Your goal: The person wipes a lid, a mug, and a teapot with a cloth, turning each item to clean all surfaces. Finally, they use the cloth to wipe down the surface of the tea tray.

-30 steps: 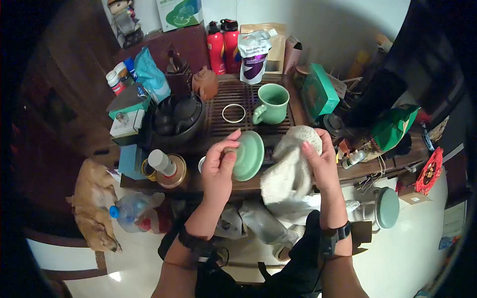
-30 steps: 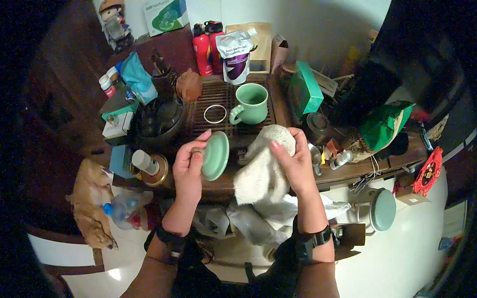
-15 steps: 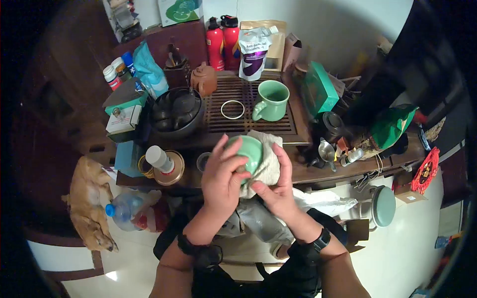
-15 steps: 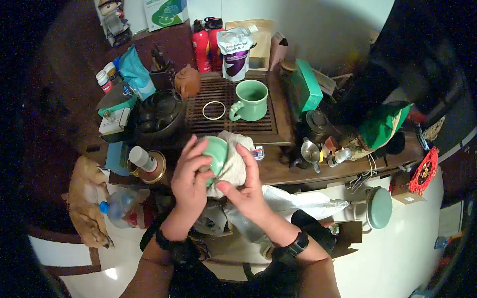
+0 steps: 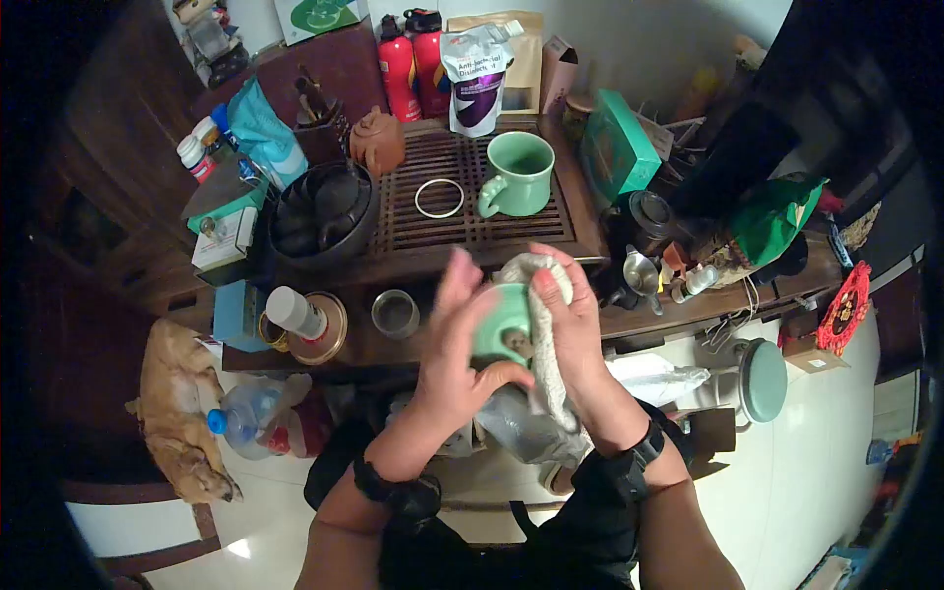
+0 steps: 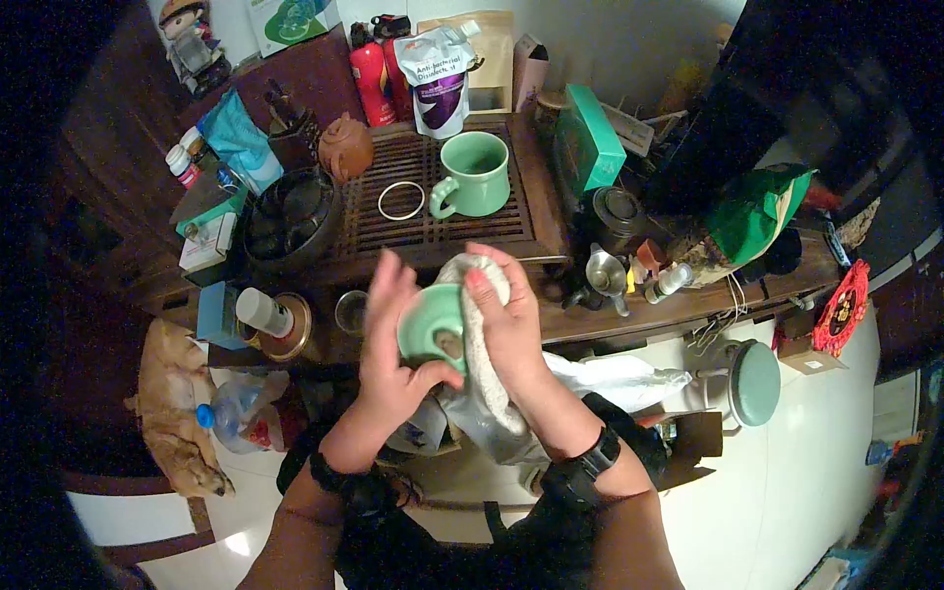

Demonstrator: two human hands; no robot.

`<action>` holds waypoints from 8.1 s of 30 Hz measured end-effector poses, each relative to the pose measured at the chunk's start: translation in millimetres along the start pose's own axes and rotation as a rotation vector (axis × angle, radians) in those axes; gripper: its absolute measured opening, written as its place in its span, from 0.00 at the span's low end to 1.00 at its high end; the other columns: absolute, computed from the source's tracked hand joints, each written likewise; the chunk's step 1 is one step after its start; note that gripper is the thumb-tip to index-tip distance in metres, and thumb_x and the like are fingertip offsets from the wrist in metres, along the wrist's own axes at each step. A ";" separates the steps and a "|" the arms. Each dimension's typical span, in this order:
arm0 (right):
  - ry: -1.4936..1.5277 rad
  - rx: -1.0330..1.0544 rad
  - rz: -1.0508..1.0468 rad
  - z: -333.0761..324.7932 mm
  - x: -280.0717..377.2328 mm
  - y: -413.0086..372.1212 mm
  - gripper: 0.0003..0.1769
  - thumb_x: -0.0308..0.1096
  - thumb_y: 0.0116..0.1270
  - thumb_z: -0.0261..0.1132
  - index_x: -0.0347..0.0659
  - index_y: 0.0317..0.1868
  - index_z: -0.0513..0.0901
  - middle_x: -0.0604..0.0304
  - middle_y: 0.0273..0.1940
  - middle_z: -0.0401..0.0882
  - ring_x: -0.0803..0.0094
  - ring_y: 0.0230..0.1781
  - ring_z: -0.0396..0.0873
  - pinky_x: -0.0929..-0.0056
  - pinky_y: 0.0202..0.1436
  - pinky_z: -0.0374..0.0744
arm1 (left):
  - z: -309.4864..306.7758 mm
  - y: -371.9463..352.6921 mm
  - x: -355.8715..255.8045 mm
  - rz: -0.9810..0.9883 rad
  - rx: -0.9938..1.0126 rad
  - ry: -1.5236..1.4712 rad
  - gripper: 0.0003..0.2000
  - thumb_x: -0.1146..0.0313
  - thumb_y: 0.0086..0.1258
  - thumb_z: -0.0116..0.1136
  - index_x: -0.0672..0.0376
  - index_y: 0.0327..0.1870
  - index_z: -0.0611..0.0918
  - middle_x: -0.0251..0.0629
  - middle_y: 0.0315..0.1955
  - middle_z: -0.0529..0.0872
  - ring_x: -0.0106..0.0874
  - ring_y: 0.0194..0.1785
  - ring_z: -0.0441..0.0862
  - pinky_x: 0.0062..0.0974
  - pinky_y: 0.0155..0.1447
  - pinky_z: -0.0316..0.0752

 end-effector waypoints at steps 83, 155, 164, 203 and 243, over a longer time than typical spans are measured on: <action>-0.354 -0.042 -0.215 -16.6 20.5 0.0 0.19 0.48 0.77 0.47 0.40 0.49 0.73 0.63 0.39 0.77 0.79 0.37 0.73 0.77 0.44 0.74 | 34.4 -57.6 55.5 -0.682 0.183 -0.627 0.18 0.59 0.79 0.41 0.64 0.57 0.74 0.31 0.47 0.80 0.20 0.51 0.74 0.21 0.58 0.68; -0.897 -0.168 -0.535 -7.1 41.3 -14.5 0.13 0.39 0.74 0.54 0.41 0.51 0.74 0.54 0.37 0.82 0.67 0.37 0.82 0.70 0.41 0.78 | 8.6 -56.9 75.9 -0.795 -0.340 -0.818 0.28 0.44 0.76 0.33 0.62 0.59 0.70 0.39 0.55 0.77 0.32 0.59 0.75 0.34 0.63 0.71; 0.128 0.117 -0.123 -21.7 67.4 8.8 0.29 0.44 0.71 0.51 0.39 0.68 0.62 0.54 0.57 0.74 0.63 0.58 0.74 0.64 0.62 0.72 | 2.2 -43.8 72.5 -0.823 -0.341 -1.144 0.25 0.45 0.76 0.36 0.57 0.60 0.70 0.35 0.56 0.76 0.32 0.61 0.74 0.38 0.66 0.69; 0.055 0.163 -0.172 -0.1 47.1 -0.1 0.35 0.33 0.67 0.63 0.46 0.71 0.59 0.59 0.61 0.71 0.68 0.59 0.73 0.67 0.63 0.73 | 17.2 -35.2 45.4 -1.030 -0.225 -1.376 0.27 0.47 0.76 0.36 0.59 0.64 0.68 0.38 0.62 0.73 0.34 0.66 0.69 0.35 0.71 0.62; -0.095 0.345 -0.231 31.7 27.1 -11.9 0.49 0.21 0.56 0.70 0.46 0.74 0.50 0.58 0.66 0.64 0.69 0.63 0.67 0.70 0.63 0.70 | 19.7 -42.7 36.6 -0.733 -0.166 -0.996 0.16 0.57 0.76 0.48 0.56 0.55 0.76 0.28 0.46 0.80 0.18 0.45 0.75 0.19 0.51 0.69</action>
Point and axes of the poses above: each hand's wrist, its own y-axis towards the middle knuckle, its own z-axis out of the palm, x = y × z, the point moved 8 cm from there along y, towards the middle knuckle
